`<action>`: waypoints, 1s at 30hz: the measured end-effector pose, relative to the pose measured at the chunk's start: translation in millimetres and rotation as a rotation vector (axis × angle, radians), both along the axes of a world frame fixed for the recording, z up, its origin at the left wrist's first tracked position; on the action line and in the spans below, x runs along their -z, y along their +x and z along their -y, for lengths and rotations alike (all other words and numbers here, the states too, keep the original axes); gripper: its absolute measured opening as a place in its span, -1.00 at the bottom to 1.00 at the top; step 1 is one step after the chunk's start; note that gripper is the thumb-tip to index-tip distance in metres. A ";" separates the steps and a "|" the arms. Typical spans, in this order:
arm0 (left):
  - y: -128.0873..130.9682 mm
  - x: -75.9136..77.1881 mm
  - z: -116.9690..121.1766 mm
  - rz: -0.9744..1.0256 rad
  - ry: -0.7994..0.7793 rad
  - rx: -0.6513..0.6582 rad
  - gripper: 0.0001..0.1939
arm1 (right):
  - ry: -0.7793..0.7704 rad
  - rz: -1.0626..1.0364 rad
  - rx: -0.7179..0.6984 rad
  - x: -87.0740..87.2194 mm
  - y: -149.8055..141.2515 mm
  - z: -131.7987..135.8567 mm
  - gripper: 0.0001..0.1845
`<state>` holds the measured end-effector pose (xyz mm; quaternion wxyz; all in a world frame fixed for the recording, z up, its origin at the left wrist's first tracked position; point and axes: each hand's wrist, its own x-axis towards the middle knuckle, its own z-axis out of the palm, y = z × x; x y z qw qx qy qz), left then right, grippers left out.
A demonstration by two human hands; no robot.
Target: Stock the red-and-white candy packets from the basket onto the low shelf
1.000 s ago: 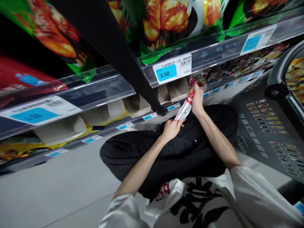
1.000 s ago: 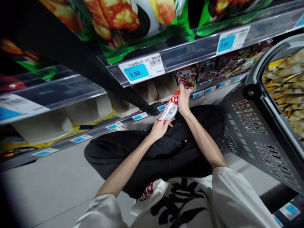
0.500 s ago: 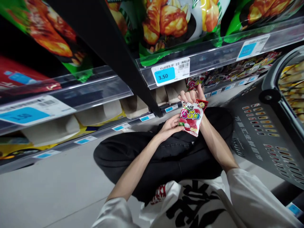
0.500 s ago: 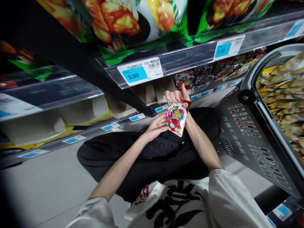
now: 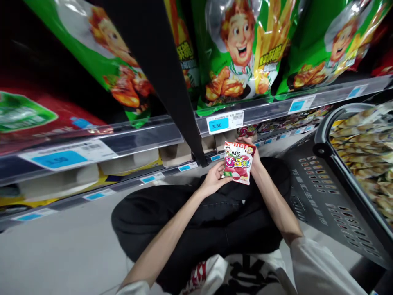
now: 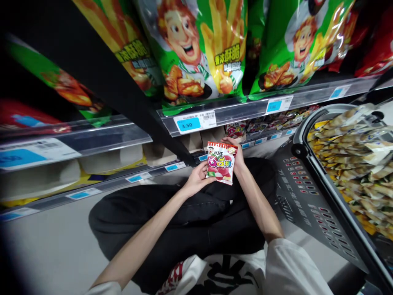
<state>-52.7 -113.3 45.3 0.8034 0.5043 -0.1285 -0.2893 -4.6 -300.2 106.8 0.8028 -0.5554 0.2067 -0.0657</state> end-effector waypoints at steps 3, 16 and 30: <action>1.4 -2.1 3.1 0.018 -0.020 -0.064 -0.23 | 0.049 -0.121 0.126 -4.4 -42.2 15.6 -0.69; -1.7 -1.3 7.2 0.237 0.134 -0.235 -0.34 | -0.615 -0.035 -0.099 -3.2 -117.1 -34.2 -0.14; -11.9 -8.2 -5.0 0.979 0.343 -0.344 -0.52 | -0.761 0.095 0.031 2.2 -112.4 -48.8 0.03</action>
